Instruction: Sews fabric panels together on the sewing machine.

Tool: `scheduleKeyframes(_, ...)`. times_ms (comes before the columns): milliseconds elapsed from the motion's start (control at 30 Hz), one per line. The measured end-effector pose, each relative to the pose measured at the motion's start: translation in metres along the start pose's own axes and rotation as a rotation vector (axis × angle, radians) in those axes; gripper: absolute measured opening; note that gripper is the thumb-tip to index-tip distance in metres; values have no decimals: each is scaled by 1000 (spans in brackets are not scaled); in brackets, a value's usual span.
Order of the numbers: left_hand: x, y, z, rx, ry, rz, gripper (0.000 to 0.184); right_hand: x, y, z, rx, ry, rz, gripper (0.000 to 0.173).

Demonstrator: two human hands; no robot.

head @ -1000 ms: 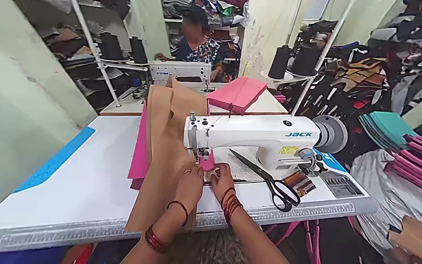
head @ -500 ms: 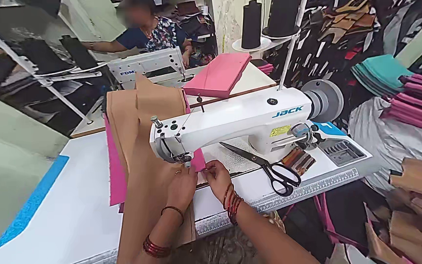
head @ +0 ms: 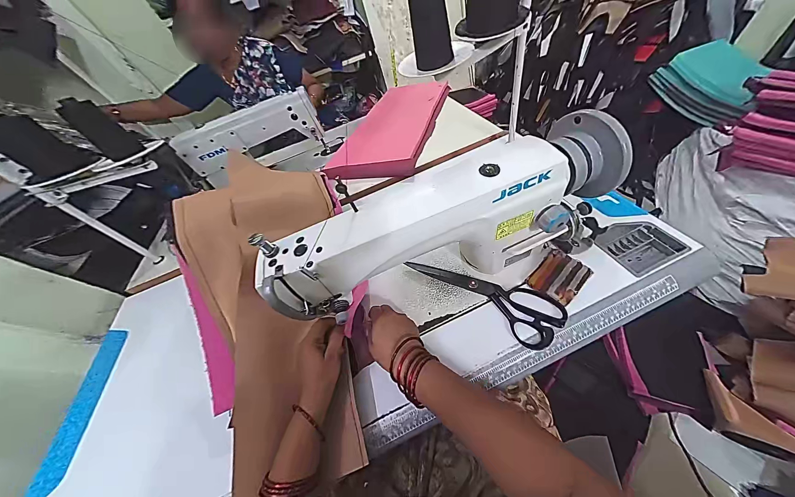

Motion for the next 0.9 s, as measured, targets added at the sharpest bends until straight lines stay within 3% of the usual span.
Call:
scheduleKeyframes(233,-1,-7,-3,179,14,86,20,-13,-9,-7,60,-24,112,49)
scheduleKeyframes(500,-2,-11,-2,189,-14,104,21,-21,-15,3,18,-90,36,51)
scheduleKeyframes(633,-3,-10,-1,206,-31,97,22,-19,-5,-1,-134,-19,83,44)
scheduleKeyframes(900,-4,-9,2,247,-43,106,20,-17,-16,-15,-382,27,-32,44)
Point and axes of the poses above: each hand's wrist, its own x-axis away from the middle knuckle, its own z-axis out of the back of the hand, y = z × x, the point moved 3 cm from there along -x, towards the middle knuckle, and after that the axes turned 8 degrees about y, right-handed, at the moved point
